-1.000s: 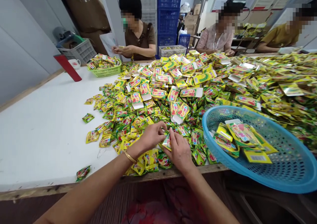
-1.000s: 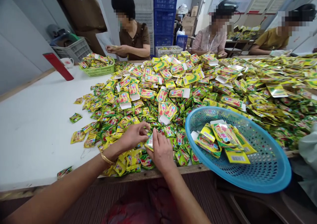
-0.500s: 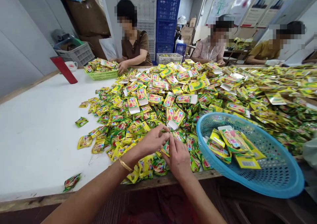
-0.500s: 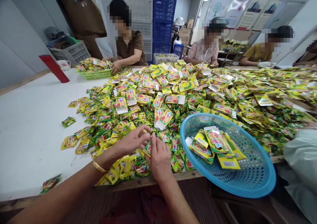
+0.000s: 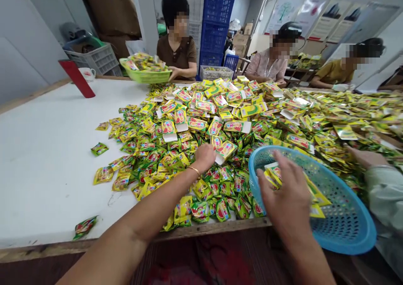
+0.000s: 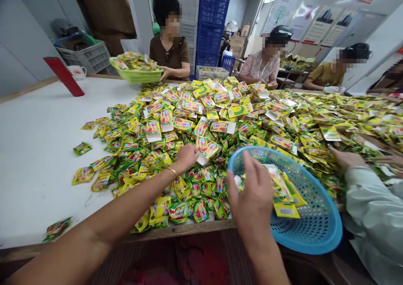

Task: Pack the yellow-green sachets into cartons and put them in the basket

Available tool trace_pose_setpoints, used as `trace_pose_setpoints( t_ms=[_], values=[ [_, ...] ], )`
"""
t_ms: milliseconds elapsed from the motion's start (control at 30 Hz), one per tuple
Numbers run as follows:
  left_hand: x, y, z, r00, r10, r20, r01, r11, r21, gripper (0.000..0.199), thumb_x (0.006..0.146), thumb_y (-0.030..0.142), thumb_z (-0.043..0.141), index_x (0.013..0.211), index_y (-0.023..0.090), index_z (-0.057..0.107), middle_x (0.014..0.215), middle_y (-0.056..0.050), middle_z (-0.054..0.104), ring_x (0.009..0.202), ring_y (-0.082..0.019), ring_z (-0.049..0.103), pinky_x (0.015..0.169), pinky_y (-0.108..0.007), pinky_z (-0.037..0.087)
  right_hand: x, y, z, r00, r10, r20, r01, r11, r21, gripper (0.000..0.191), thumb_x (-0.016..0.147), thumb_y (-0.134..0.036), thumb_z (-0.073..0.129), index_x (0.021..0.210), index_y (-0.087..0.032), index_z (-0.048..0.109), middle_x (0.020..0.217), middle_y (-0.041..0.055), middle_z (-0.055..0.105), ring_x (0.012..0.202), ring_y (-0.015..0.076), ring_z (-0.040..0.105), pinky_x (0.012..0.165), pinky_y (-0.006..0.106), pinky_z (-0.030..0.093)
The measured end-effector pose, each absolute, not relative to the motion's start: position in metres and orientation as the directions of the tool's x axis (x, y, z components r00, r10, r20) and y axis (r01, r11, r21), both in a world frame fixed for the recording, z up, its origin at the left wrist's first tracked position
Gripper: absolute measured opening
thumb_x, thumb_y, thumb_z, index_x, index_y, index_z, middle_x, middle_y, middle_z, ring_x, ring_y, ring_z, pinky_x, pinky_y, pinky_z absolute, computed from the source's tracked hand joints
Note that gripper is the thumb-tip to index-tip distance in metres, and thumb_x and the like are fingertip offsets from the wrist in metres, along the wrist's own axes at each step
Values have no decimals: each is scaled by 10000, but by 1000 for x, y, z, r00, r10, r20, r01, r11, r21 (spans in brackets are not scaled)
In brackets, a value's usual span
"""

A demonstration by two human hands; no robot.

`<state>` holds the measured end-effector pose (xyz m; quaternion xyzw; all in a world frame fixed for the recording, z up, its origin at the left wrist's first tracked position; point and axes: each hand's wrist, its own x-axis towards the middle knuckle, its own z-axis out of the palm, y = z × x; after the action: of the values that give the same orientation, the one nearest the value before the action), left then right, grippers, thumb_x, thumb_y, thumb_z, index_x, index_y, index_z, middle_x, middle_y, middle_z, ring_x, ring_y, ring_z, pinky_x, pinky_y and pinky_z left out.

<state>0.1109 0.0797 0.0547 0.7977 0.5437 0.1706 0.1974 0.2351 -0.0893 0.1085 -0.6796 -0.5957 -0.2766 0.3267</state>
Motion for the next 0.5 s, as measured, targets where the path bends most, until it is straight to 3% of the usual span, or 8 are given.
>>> trace_pose_setpoints(
  t_ms=[67, 133, 200, 267, 333, 400, 500],
  values=[
    [91, 77, 66, 342, 935, 92, 807, -342, 481, 186, 803, 151, 464, 803, 151, 649, 837, -97, 649, 790, -207, 593, 656, -276, 407, 214, -85, 94, 39, 689, 724, 985, 94, -143, 508, 889, -288, 437, 1378, -181, 349, 1226, 145, 516, 1122, 243, 494, 917, 413, 422],
    [68, 69, 78, 396, 906, 145, 778, -416, 470, 165, 797, 160, 475, 784, 172, 640, 758, -52, 635, 723, -180, 566, 637, -261, 381, 197, -78, 81, -52, 748, 662, 980, 164, -109, 553, 879, -245, 439, 1407, -181, 291, 1322, 145, 456, 1223, 253, 417, 980, 441, 368],
    [49, 58, 86, 535, 830, 156, 688, -536, 490, 142, 783, 159, 498, 730, 176, 629, 678, -14, 606, 648, -148, 526, 612, -243, 357, 189, -70, 68, -132, 807, 576, 980, 194, -46, 610, 854, -238, 480, 1420, -180, 260, 1371, 142, 416, 1291, 282, 331, 1032, 506, 276],
    [37, 46, 87, 662, 742, 106, 580, -596, 555, 149, 789, 174, 507, 694, 171, 621, 635, 9, 586, 603, -124, 495, 592, -226, 349, 188, -64, 54, -197, 859, 472, 973, 232, -17, 632, 820, -260, 536, 1403, -196, 299, 1301, 133, 486, 1259, 298, 367, 1041, 548, 225],
    [31, 38, 80, 676, 736, 47, 558, -552, 620, 235, 846, 206, 442, 708, 165, 628, 645, 9, 596, 604, -120, 499, 598, -221, 368, 191, -62, 41, -217, 899, 380, 965, 255, -53, 620, 782, -302, 586, 1358, -203, 376, 1127, 113, 577, 1112, 287, 489, 994, 528, 302],
    [28, 34, 67, 661, 750, 15, 587, -530, 613, 289, 882, 197, 374, 804, 162, 650, 744, -14, 638, 689, -135, 540, 667, -236, 406, 196, -64, 29, -154, 926, 344, 965, 217, -151, 612, 764, -338, 597, 1328, -187, 415, 1001, 95, 583, 929, 249, 556, 873, 448, 424],
    [25, 30, 49, 791, 612, -16, 554, -705, 444, 247, 819, 160, 506, 1029, 166, 636, 974, -66, 644, 926, -190, 548, 837, -296, 410, 203, -70, 17, 60, 914, 402, 935, 89, -342, 640, 790, -365, 544, 1368, -163, 356, 1015, 107, 536, 849, 223, 559, 724, 360, 482]
  ],
)
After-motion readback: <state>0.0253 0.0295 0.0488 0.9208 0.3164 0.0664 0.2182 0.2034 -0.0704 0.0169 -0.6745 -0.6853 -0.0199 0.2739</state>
